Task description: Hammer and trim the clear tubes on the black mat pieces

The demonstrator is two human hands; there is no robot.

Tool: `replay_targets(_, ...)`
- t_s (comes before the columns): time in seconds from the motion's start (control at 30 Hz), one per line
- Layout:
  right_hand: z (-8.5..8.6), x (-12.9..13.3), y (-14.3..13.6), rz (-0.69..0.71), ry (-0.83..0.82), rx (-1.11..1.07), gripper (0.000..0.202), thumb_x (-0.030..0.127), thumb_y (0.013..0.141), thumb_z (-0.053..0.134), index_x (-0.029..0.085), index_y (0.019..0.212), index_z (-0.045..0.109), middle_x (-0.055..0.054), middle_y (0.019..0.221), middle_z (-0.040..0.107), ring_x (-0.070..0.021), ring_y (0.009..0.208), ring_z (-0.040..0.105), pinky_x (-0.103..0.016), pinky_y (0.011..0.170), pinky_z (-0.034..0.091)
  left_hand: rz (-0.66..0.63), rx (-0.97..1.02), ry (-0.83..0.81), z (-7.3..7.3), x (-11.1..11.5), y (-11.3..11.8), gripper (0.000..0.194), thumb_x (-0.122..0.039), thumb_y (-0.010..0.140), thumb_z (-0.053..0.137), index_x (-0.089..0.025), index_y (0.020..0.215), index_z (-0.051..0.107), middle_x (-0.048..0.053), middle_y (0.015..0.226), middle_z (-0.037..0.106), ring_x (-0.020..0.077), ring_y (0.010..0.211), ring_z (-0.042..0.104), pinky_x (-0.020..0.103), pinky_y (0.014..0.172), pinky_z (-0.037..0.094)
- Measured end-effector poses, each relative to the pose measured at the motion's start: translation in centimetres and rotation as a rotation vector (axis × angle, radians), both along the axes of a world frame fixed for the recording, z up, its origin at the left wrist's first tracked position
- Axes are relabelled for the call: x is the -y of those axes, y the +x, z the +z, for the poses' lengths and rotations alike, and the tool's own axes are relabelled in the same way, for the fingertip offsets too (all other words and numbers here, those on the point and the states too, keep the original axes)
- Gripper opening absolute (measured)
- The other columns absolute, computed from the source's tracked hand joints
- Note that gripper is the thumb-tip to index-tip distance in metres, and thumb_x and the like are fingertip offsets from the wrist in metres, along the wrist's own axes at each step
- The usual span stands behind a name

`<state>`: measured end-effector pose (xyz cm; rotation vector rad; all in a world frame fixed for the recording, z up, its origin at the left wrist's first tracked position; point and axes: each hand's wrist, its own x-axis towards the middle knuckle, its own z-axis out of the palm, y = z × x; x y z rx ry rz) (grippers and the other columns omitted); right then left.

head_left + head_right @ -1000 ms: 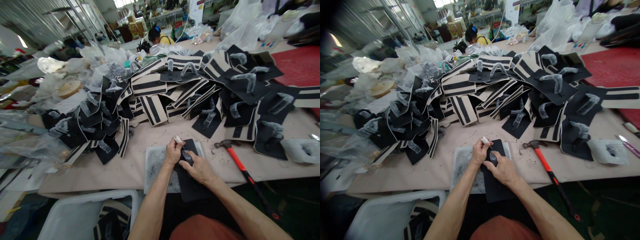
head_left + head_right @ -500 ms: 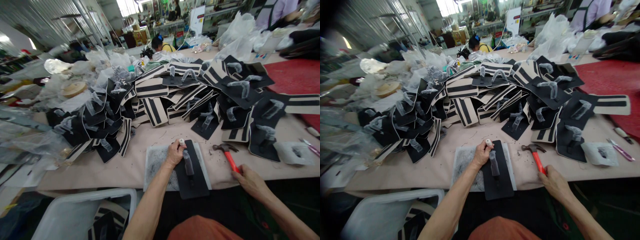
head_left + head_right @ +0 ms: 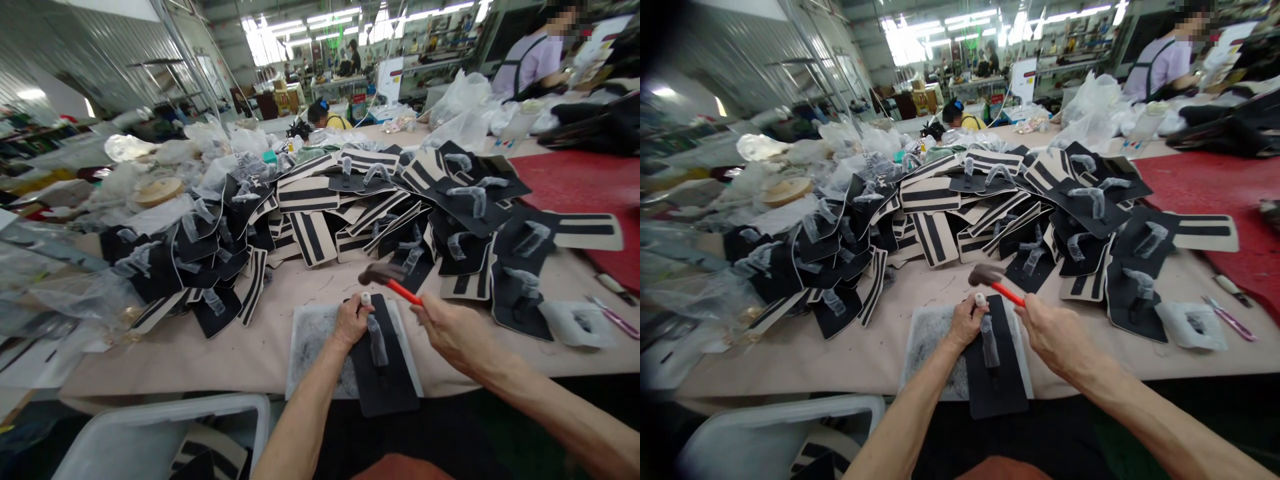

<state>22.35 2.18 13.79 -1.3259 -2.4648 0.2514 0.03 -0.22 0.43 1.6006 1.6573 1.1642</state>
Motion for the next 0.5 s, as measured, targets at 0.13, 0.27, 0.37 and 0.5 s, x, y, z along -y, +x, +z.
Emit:
replay_targets(0.13, 0.62, -0.30, -0.32, 0.046, -0.009, 0.076, 0.036, 0.046, 0.101, 0.030, 0.023, 0.080, 0.048, 0.001, 0.056, 0.050, -0.0138, 0.043, 0.044, -0.030, 0.049, 0.019, 0.006, 0.015, -0.001, -0.21, -0.04, 0.03, 0.005, -0.022, 0.088, 0.059, -0.023, 0.090, 0.063, 0.002, 0.083, 0.074, 0.0190, 0.075, 0.068, 0.027, 0.070, 0.051)
replay_targets(0.27, 0.57, 0.16, -0.57, -0.077, 0.063, -0.129, 0.039, 0.045, 0.102, 0.023, 0.023, 0.082, 0.047, 0.000, 0.057, 0.050, -0.0153, 0.046, 0.047, -0.029, 0.050, 0.025, -0.008, 0.020, 0.008, -0.46, -0.10, 0.03, 0.011, -0.019, 0.087, 0.059, -0.023, 0.096, 0.064, 0.003, 0.088, 0.075, 0.0194, 0.081, 0.070, 0.027, 0.074, 0.051)
replay_targets(0.37, 0.04, 0.37, -0.54, 0.047, -0.024, 0.034, 0.034, 0.044, 0.100, 0.032, 0.024, 0.077, 0.047, 0.000, 0.054, 0.050, -0.0148, 0.042, 0.043, -0.030, 0.048, 0.018, -0.001, -0.008, -0.017, -0.48, -0.10, 0.00, 0.009, -0.019, 0.087, 0.058, -0.022, 0.094, 0.063, 0.002, 0.082, 0.074, 0.0183, 0.075, 0.068, 0.026, 0.070, 0.050)
replay_targets(0.5, 0.41, 0.52, -0.57, -0.020, -0.032, -0.084, 0.033, 0.042, 0.102, 0.032, 0.024, 0.079, 0.047, 0.002, 0.054, 0.050, -0.0151, 0.045, 0.047, -0.028, 0.048, 0.023, -0.019, 0.012, 0.003, -0.63, -0.10, -0.02, 0.010, -0.017, 0.088, 0.058, -0.022, 0.094, 0.063, 0.001, 0.087, 0.074, 0.0170, 0.079, 0.068, 0.025, 0.073, 0.050)
